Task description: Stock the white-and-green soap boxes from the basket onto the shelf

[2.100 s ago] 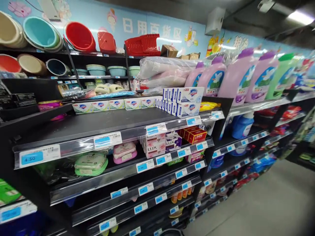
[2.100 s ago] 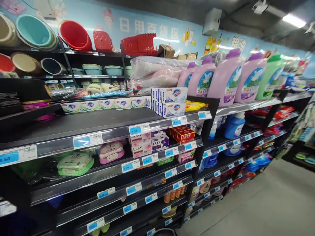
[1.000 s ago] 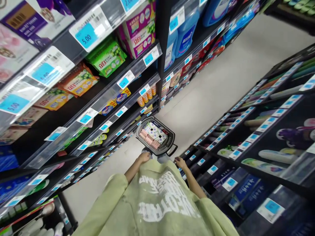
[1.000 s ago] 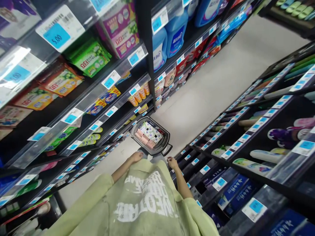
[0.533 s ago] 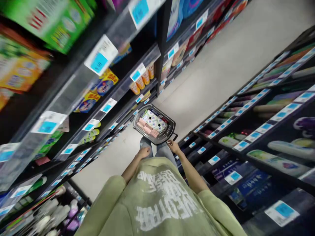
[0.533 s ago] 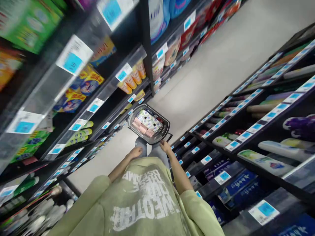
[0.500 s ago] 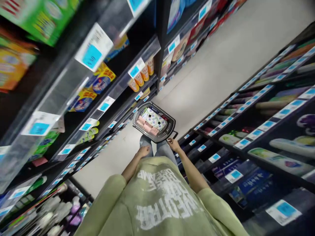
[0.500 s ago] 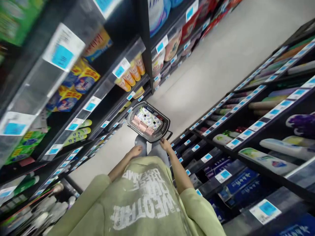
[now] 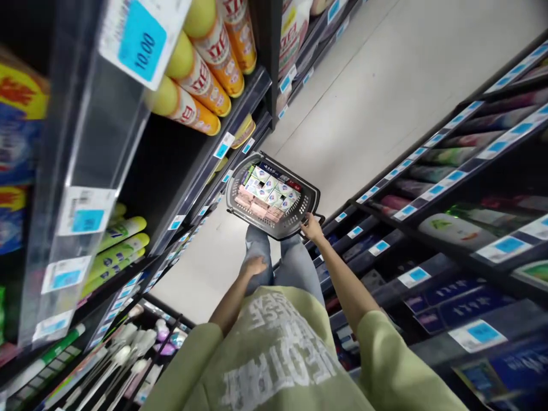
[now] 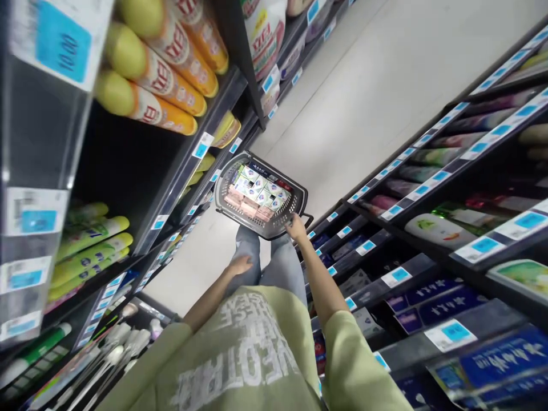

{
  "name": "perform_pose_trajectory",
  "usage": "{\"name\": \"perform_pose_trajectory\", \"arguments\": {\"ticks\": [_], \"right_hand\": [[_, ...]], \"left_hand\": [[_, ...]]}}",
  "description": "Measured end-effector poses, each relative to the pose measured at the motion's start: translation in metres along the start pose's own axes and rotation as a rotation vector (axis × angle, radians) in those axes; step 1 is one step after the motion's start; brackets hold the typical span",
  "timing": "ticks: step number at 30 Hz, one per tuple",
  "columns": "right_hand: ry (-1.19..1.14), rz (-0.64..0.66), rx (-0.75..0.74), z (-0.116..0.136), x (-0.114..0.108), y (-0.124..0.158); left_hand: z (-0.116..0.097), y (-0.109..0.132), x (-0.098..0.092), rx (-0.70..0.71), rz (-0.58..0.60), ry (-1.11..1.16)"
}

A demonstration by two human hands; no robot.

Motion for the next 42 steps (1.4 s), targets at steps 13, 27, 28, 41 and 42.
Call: {"name": "perform_pose_trajectory", "arguments": {"ticks": [13,27,28,41,42], "right_hand": [[-0.013,-0.011,-0.079,-0.029,0.079,-0.097],[0.096,0.353,-0.616,0.017,0.16,-0.104],[0.1,0.371,-0.695,0.03,0.175,-0.109],[0.035,0.4,-0.928,0.066,0.268,-0.176],[0.089,0.408,-0.925,0.066,0.27,-0.176]], "left_hand": [[0.02,-0.055,0.011,-0.274,-0.052,-0.05],[0.013,-0.059,-0.008,-0.379,-0.23,0.051],[0.014,-0.06,-0.007,-0.377,-0.231,0.054],[0.042,-0.069,-0.001,-0.406,-0.297,0.005],[0.042,-0.068,-0.004,-0.398,-0.311,0.003]]}}
Point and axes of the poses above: each hand's wrist, its own y-axis away from the middle knuckle, its own x-axis out of the palm, z = x × y, the point moved 10 cm from there along -y, towards the middle knuckle, and after that the axes turned 15 degrees about -x, right-handed, at the moved point
